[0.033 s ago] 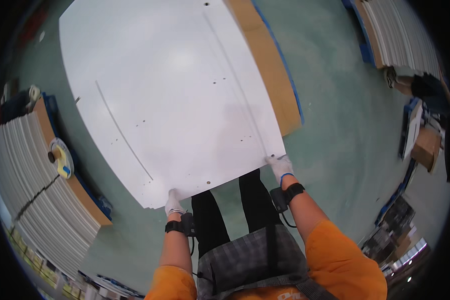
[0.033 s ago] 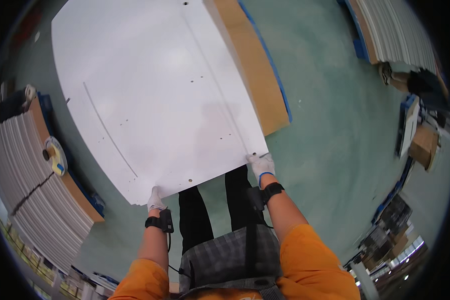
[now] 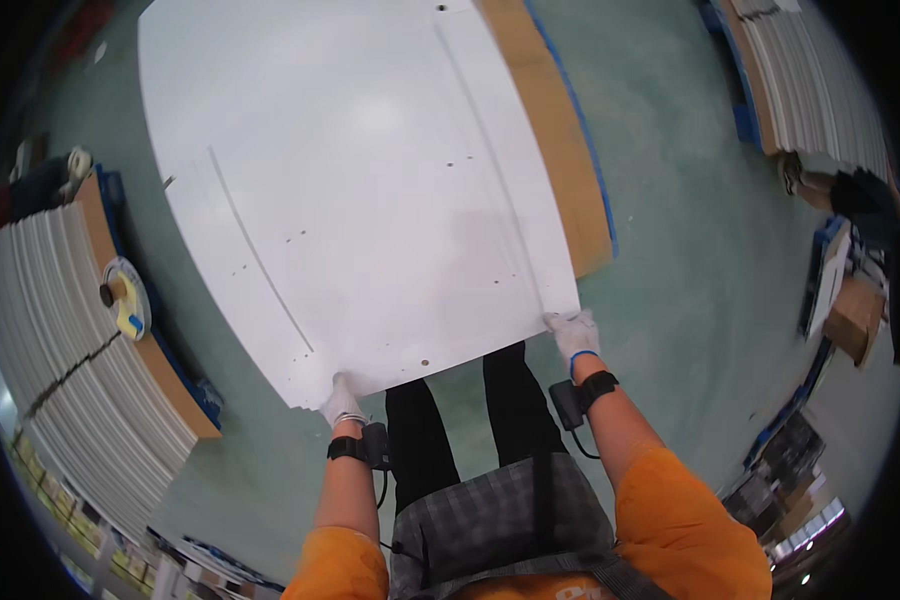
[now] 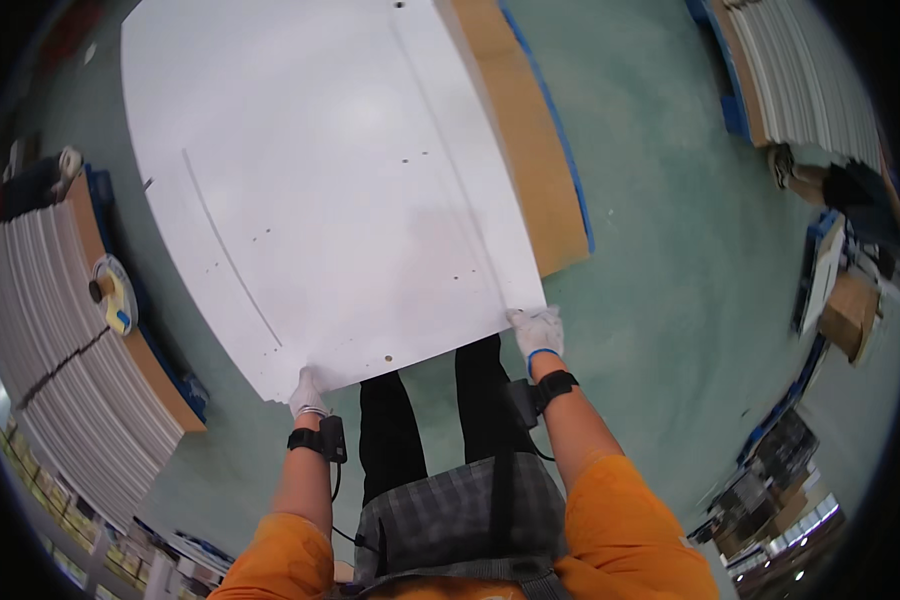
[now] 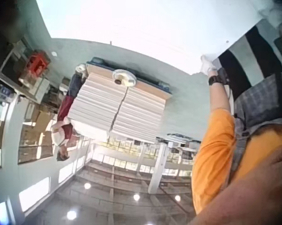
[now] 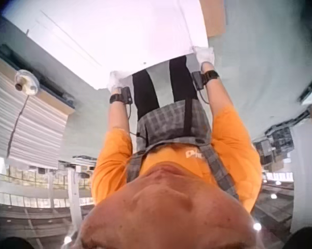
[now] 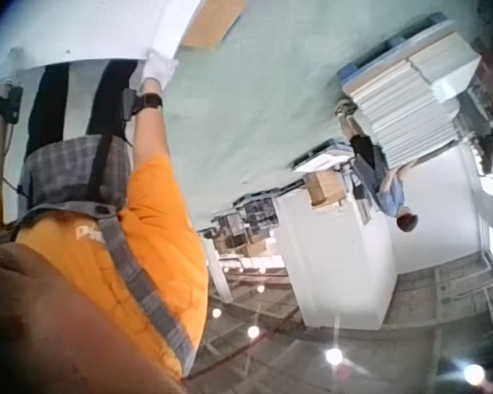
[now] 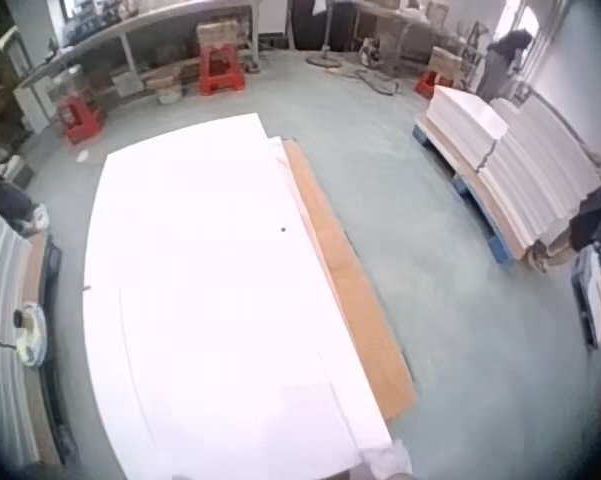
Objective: Applying adhesive to the edges of white furniture panels and stacking them in a manufacturing facility.
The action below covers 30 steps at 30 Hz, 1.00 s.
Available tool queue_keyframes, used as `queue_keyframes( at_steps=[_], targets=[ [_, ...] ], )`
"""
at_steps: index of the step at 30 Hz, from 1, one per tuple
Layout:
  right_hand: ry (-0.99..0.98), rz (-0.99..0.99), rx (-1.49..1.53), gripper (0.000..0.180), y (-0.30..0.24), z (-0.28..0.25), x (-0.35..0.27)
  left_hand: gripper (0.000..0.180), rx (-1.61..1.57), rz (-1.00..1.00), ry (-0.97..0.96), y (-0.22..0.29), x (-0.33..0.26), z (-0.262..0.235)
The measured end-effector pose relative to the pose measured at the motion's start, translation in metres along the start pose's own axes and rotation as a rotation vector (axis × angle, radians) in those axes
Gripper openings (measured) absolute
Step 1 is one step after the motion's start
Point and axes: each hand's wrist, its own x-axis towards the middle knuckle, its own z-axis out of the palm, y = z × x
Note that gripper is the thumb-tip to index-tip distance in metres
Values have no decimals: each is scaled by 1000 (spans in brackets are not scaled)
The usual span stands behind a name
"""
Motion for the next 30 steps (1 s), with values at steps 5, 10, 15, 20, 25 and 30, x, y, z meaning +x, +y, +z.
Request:
queue_keyframes(
  at_steps=[5, 10, 15, 20, 25, 30],
  targets=[
    [313, -221, -314, 102, -84, -16, 3, 90, 461, 834, 378, 73, 53, -45],
    [141, -343, -215, 100, -170, -20, 38, 91, 541, 741, 91, 138, 47, -43],
    [203, -329, -295, 100, -196, -27, 57, 98, 618, 686, 57, 142, 40, -26],
    [187, -444, -260, 95, -191, -18, 60, 105, 608, 654, 104, 137, 66, -30],
    [204, -385, -260, 90, -194, -24, 56, 104, 616, 637, 97, 141, 59, -25],
    [195, -385, -272, 89, -195, -26, 53, 101, 634, 632, 110, 141, 59, -25]
  ],
)
